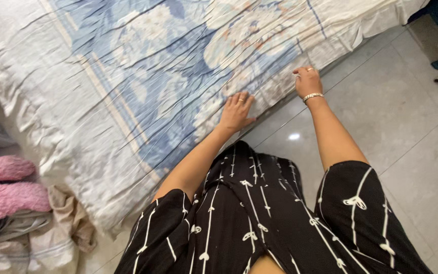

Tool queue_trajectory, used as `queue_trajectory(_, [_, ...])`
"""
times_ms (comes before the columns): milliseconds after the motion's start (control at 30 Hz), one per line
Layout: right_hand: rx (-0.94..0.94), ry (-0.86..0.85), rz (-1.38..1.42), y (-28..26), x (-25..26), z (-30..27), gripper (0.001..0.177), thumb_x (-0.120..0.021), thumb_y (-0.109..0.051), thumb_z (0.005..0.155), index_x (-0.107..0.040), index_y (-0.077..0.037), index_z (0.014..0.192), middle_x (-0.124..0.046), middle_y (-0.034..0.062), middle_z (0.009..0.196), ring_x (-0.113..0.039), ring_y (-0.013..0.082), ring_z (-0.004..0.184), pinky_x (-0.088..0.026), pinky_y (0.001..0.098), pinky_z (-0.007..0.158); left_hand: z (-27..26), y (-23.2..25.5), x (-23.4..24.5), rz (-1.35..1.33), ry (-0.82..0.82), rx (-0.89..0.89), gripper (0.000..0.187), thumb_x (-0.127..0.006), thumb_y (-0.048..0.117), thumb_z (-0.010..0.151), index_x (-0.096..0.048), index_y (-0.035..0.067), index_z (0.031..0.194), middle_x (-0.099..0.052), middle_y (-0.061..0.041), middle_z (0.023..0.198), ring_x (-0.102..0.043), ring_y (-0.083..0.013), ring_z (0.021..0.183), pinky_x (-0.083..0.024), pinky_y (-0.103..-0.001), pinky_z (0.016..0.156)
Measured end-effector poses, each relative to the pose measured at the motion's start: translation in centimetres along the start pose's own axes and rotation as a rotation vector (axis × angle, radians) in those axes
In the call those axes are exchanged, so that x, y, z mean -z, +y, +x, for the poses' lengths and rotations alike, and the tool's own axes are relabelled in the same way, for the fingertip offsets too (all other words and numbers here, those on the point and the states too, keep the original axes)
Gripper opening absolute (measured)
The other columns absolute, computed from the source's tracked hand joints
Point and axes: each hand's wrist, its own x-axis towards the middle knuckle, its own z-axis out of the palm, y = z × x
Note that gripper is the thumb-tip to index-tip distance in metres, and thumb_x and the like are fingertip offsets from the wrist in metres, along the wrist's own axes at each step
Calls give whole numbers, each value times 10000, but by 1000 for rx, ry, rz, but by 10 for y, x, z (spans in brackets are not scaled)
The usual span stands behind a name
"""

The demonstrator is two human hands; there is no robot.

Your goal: The person smooths and tucks a bedsheet over a mattress by hand, then fluffs and arranges pillows and a bolster onto the bed.

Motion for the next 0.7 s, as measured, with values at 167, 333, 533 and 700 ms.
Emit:
queue_trajectory(167, [203, 98, -182, 46, -12, 50, 592, -559, 63, 817, -696, -183, 1338, -545, 198, 1469, -524, 408, 1166, -470, 505, 903, 34, -12, -31, 89, 27, 146, 440, -736, 293, 789, -625, 77, 1155, -635, -109, 1153, -593, -321, 1105, -495, -471, 904])
queue_trajectory(333, [230, 205, -130, 80, -17, 97, 333, -527, -78, 995, -704, -232, 1231, -660, 92, 1304, -570, 337, 1233, -467, 481, 1024, 32, -5, -69, -19, -173, 37, 134, -595, 99, 895, -642, 121, 1019, -669, -76, 926, -674, -280, 897, -558, -409, 718])
queue_trajectory(533, [265, -50, -157, 109, 21, 122, 299, -533, -66, 950, -757, -207, 1089, -716, 95, 977, -646, 341, 1003, -488, 479, 921, 37, 13, -41, -129, -257, 71, 225, -586, 103, 890, -663, 164, 1093, -680, -87, 924, -691, -295, 913, -570, -425, 679])
queue_trajectory(700, [174, -35, -52, 128, 33, 50, 379, -508, 6, 891, -759, -200, 1087, -743, 67, 1087, -611, 351, 954, -487, 460, 885, 56, 21, -19, -94, -486, 40, 186, -604, 202, 926, -673, 182, 1097, -687, -124, 935, -700, -321, 866, -560, -452, 643])
